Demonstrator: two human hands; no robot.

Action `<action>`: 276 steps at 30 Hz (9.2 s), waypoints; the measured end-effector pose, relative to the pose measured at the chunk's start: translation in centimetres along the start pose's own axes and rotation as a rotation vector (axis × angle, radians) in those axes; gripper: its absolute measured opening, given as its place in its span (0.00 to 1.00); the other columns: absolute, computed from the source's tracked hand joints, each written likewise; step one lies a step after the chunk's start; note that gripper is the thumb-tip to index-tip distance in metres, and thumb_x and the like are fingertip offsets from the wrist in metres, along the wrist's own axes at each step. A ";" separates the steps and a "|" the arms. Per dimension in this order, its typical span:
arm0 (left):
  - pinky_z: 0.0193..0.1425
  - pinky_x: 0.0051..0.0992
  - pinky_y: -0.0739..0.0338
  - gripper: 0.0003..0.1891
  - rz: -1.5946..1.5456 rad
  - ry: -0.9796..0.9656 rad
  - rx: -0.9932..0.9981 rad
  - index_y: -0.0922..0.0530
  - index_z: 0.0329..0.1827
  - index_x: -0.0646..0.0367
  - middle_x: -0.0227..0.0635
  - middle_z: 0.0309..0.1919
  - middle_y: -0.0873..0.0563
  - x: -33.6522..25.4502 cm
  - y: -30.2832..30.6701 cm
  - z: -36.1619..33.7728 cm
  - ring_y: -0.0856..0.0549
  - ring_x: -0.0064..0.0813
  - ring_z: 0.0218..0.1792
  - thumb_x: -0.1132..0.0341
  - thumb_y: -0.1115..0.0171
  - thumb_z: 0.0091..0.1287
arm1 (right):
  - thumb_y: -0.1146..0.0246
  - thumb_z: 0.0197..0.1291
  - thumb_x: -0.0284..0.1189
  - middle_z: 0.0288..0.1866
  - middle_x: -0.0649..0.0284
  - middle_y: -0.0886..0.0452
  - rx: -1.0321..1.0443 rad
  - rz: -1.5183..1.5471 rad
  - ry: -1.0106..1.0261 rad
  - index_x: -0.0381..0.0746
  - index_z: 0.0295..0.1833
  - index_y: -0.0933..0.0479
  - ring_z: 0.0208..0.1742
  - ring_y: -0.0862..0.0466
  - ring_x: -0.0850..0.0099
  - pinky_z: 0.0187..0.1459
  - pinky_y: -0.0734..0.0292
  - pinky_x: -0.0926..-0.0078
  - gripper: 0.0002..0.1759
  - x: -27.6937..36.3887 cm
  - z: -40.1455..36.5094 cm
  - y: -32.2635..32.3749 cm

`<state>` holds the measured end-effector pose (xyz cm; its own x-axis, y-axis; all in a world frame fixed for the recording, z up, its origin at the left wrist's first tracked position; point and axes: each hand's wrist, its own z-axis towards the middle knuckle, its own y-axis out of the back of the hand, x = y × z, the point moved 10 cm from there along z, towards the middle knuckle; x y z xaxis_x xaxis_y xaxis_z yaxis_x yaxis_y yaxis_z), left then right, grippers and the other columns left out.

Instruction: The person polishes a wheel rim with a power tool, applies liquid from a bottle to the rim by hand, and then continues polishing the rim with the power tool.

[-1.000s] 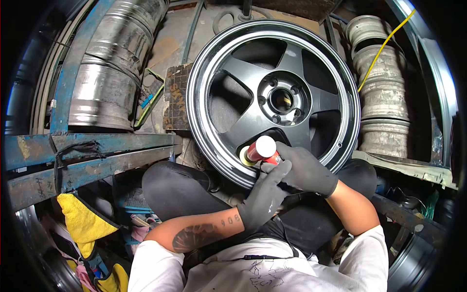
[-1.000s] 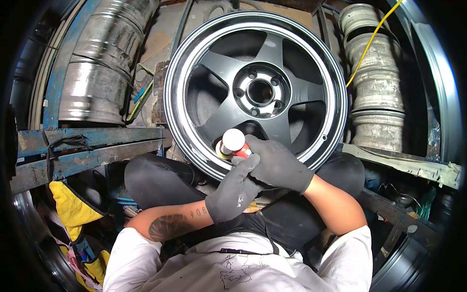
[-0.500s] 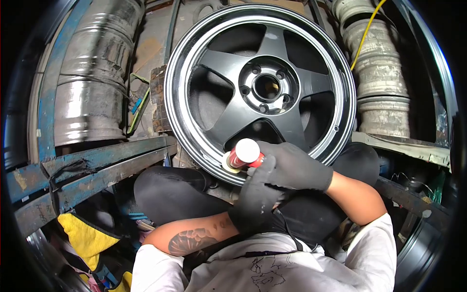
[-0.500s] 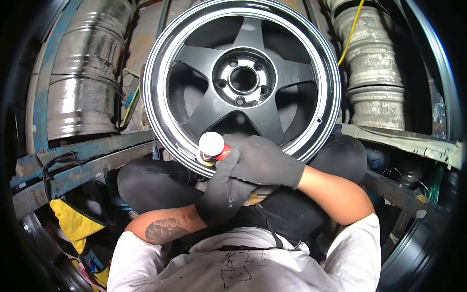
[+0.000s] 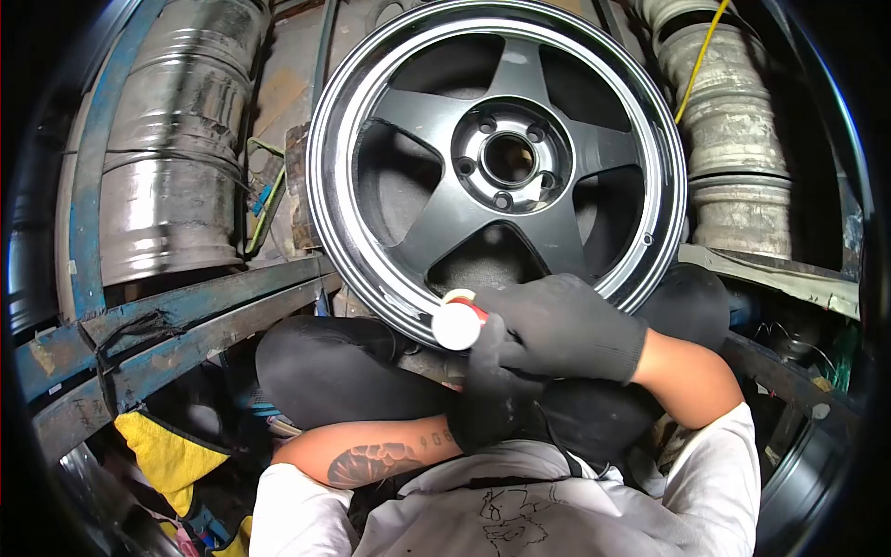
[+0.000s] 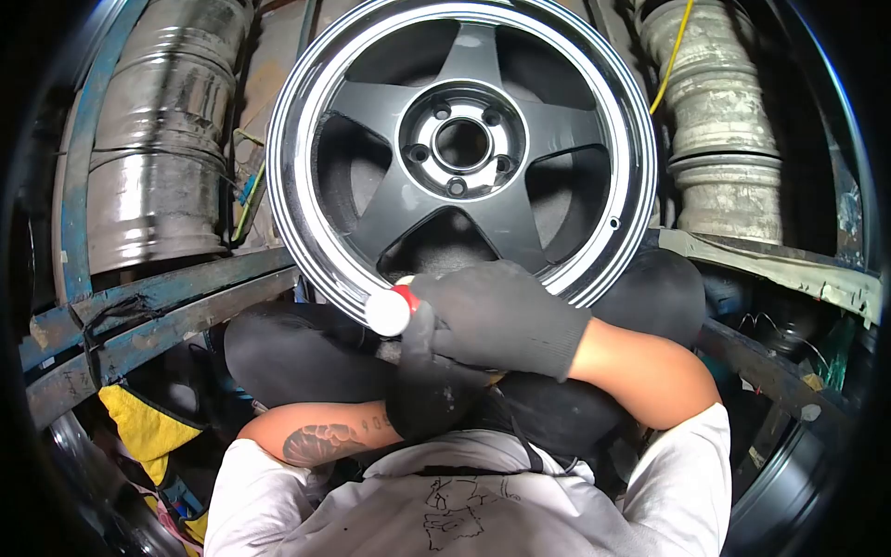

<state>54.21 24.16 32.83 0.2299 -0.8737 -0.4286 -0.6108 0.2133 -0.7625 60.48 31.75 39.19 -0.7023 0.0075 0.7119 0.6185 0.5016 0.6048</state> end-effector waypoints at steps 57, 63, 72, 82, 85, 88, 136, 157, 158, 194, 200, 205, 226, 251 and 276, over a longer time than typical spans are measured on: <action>0.75 0.49 0.25 0.28 -0.210 -0.017 -0.174 0.29 0.72 0.60 0.44 0.67 0.21 -2.4 0.8 -0.1 0.20 0.44 0.69 0.48 0.45 0.79 | 0.32 0.58 0.31 0.46 0.46 0.12 -0.066 -0.035 0.032 0.43 0.68 0.24 0.48 0.13 0.43 0.49 0.18 0.46 0.30 1.2 2.8 -0.3; 0.72 0.41 0.19 0.20 -0.483 0.040 -0.295 0.28 0.69 0.65 0.49 0.61 0.15 -1.9 0.8 0.3 0.14 0.44 0.63 0.59 0.52 0.84 | 0.33 0.57 0.30 0.45 0.45 0.12 -0.096 -0.008 0.067 0.44 0.68 0.24 0.49 0.13 0.43 0.49 0.19 0.46 0.30 1.2 2.6 0.0; 0.57 0.34 0.14 0.25 -0.265 0.126 -0.145 0.26 0.68 0.61 0.42 0.59 0.16 -0.7 1.5 0.8 0.12 0.33 0.56 0.48 0.47 0.84 | 0.34 0.62 0.34 0.44 0.47 0.12 -0.081 0.245 -0.024 0.38 0.58 0.22 0.49 0.13 0.44 0.51 0.20 0.48 0.20 -1.1 3.0 -0.5; 0.58 0.31 0.15 0.27 -0.159 0.194 -0.140 0.22 0.65 0.63 0.42 0.50 0.11 -1.6 0.5 0.0 0.10 0.29 0.51 0.46 0.48 0.85 | 0.30 0.65 0.38 0.50 0.47 0.12 -0.152 0.401 0.031 0.38 0.62 0.22 0.53 0.13 0.44 0.54 0.19 0.50 0.24 -0.7 2.6 0.1; 0.80 0.42 0.25 0.32 -0.191 0.221 -0.138 0.35 0.77 0.71 0.54 0.70 0.20 -1.7 1.0 0.1 0.17 0.45 0.70 0.48 0.62 0.88 | 0.30 0.66 0.38 0.50 0.47 0.12 -0.135 0.389 0.005 0.39 0.61 0.22 0.52 0.13 0.43 0.53 0.19 0.50 0.23 -0.9 3.1 -0.4; 0.76 0.44 0.22 0.33 -0.164 0.179 -0.198 0.35 0.77 0.69 0.53 0.68 0.19 -2.6 1.0 0.2 0.15 0.46 0.67 0.46 0.55 0.86 | 0.31 0.66 0.37 0.49 0.46 0.12 -0.138 0.377 0.009 0.39 0.61 0.22 0.51 0.13 0.42 0.52 0.20 0.49 0.22 -1.0 3.5 -0.6; 0.59 0.43 0.18 0.28 -0.472 -0.053 -0.233 0.32 0.73 0.56 0.39 0.62 0.18 -2.4 1.1 0.2 0.17 0.40 0.62 0.52 0.43 0.75 | 0.33 0.62 0.40 0.45 0.48 0.12 -0.094 0.042 0.051 0.45 0.61 0.21 0.47 0.13 0.43 0.48 0.19 0.45 0.23 2.3 4.3 0.3; 0.51 0.37 0.11 0.23 -0.331 0.092 -0.277 0.26 0.69 0.55 0.38 0.57 0.15 -2.0 2.2 0.7 0.12 0.31 0.53 0.49 0.39 0.81 | 0.31 0.67 0.43 0.46 0.45 0.12 -0.179 0.342 0.048 0.44 0.70 0.23 0.46 0.13 0.42 0.49 0.19 0.48 0.29 0.2 4.0 -0.1; 0.52 0.38 0.11 0.23 -0.332 0.100 -0.281 0.26 0.69 0.55 0.38 0.57 0.16 -1.8 2.2 0.7 0.12 0.31 0.54 0.49 0.40 0.82 | 0.31 0.67 0.43 0.46 0.46 0.12 -0.162 0.336 0.037 0.44 0.70 0.23 0.46 0.13 0.42 0.49 0.19 0.48 0.29 0.1 4.0 -0.2; 0.54 0.30 0.16 0.27 -0.336 -0.097 -0.042 0.40 0.78 0.59 0.42 0.64 0.20 -5.5 -1.5 1.0 0.15 0.34 0.57 0.55 0.47 0.84 | 0.36 0.63 0.31 0.44 0.46 0.12 -0.172 0.013 0.005 0.37 0.63 0.21 0.49 0.10 0.48 0.49 0.17 0.51 0.23 0.6 3.9 1.4; 0.53 0.29 0.16 0.33 0.346 -0.455 0.002 0.53 0.84 0.57 0.44 0.65 0.23 -9.9 -2.5 2.0 0.15 0.28 0.50 0.64 0.46 0.84 | 0.36 0.78 0.40 0.39 0.64 0.13 -0.432 1.215 -0.110 0.35 0.61 0.22 0.38 0.14 0.79 0.40 0.18 0.78 0.20 -2.8 2.0 5.9; 0.39 0.18 0.17 0.31 0.706 -0.615 -0.182 0.39 0.70 0.63 0.44 0.56 0.21 -11.2 -3.7 2.9 0.14 0.19 0.39 0.77 0.29 0.72 | 0.41 0.82 0.47 0.41 0.62 0.13 -0.634 1.530 0.007 0.39 0.59 0.20 0.40 0.12 0.76 0.43 0.14 0.77 0.21 -4.5 -0.9 8.3; 0.32 0.31 0.24 0.13 1.538 -1.105 -0.208 0.15 0.40 0.60 0.39 0.33 0.18 -14.0 -10.5 0.2 0.18 0.33 0.27 0.73 0.18 0.57 | 0.42 0.84 0.42 0.44 0.66 0.16 -0.837 1.589 0.012 0.38 0.60 0.22 0.46 0.16 0.79 0.50 0.19 0.77 0.18 -6.4 -2.8 6.9; 0.30 0.35 0.26 0.12 1.493 -1.038 -0.194 0.16 0.34 0.60 0.38 0.27 0.18 -13.8 -8.7 0.0 0.18 0.37 0.25 0.70 0.18 0.56 | 0.42 0.84 0.47 0.49 0.67 0.21 -0.764 1.454 -0.007 0.38 0.70 0.31 0.47 0.19 0.80 0.50 0.21 0.78 0.26 -5.9 -1.7 5.7; 0.90 0.48 0.45 0.36 0.062 -0.196 -0.033 0.43 0.85 0.65 0.50 0.82 0.34 -6.1 -0.4 1.2 0.35 0.45 0.84 0.46 0.51 0.87 | 0.38 0.77 0.45 0.61 0.44 0.15 -0.104 0.394 0.161 0.39 0.72 0.25 0.64 0.15 0.50 0.67 0.23 0.58 0.28 -0.9 5.2 0.4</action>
<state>53.91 29.95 35.19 0.3325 -0.7569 -0.5626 -0.6519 0.2467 -0.7171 59.52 36.42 36.88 -0.3469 0.0411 0.9370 0.8661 0.3974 0.3032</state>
